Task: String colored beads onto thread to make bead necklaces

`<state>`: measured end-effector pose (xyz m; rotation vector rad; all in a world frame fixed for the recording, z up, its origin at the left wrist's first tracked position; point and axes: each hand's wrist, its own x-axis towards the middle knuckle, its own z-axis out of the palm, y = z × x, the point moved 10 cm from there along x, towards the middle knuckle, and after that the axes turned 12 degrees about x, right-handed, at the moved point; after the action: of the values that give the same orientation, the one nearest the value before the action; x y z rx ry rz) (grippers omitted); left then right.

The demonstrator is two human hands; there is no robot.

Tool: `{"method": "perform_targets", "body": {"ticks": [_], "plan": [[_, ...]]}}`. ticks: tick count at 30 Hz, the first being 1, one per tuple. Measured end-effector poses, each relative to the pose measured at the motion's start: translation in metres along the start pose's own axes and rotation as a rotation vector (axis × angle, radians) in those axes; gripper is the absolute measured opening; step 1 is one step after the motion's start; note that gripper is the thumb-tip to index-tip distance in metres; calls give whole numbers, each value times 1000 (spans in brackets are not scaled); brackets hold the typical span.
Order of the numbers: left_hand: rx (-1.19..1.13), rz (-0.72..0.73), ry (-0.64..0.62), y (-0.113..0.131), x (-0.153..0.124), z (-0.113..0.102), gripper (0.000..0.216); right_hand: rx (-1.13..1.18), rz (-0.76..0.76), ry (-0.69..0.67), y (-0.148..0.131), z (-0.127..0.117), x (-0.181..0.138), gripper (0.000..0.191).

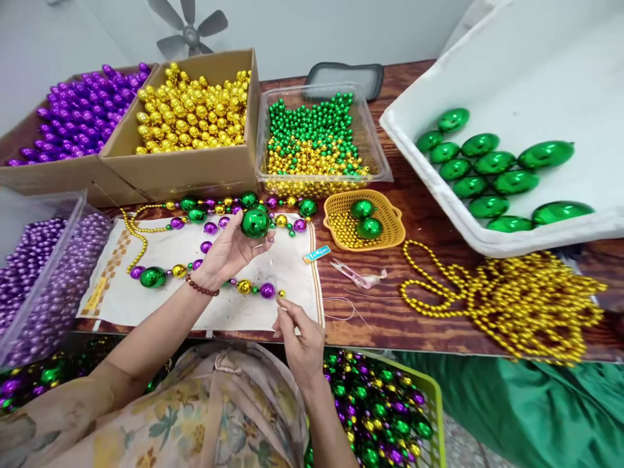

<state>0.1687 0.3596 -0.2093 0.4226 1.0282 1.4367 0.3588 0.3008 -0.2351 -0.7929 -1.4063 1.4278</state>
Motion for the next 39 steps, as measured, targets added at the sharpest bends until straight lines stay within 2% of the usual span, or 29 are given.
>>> {"method": "perform_targets", "body": {"ticks": [8, 17, 26, 33, 39], "plan": [[-37, -9, 5, 3, -4, -4, 32, -54, -16, -39, -4, 15, 2, 21], [42, 16, 4, -2, 1, -12, 41, -63, 49, -26, 4, 14, 1, 22], [118, 61, 0, 4, 1, -13, 46, -100, 40, -25, 12, 13, 2, 21], [119, 107, -2, 10, -4, -8, 45, -57, 102, -17, 28, 17, -1, 25], [200, 163, -67, 11, -16, 4, 40, -29, 78, 18, 29, 21, 8, 25]]}}
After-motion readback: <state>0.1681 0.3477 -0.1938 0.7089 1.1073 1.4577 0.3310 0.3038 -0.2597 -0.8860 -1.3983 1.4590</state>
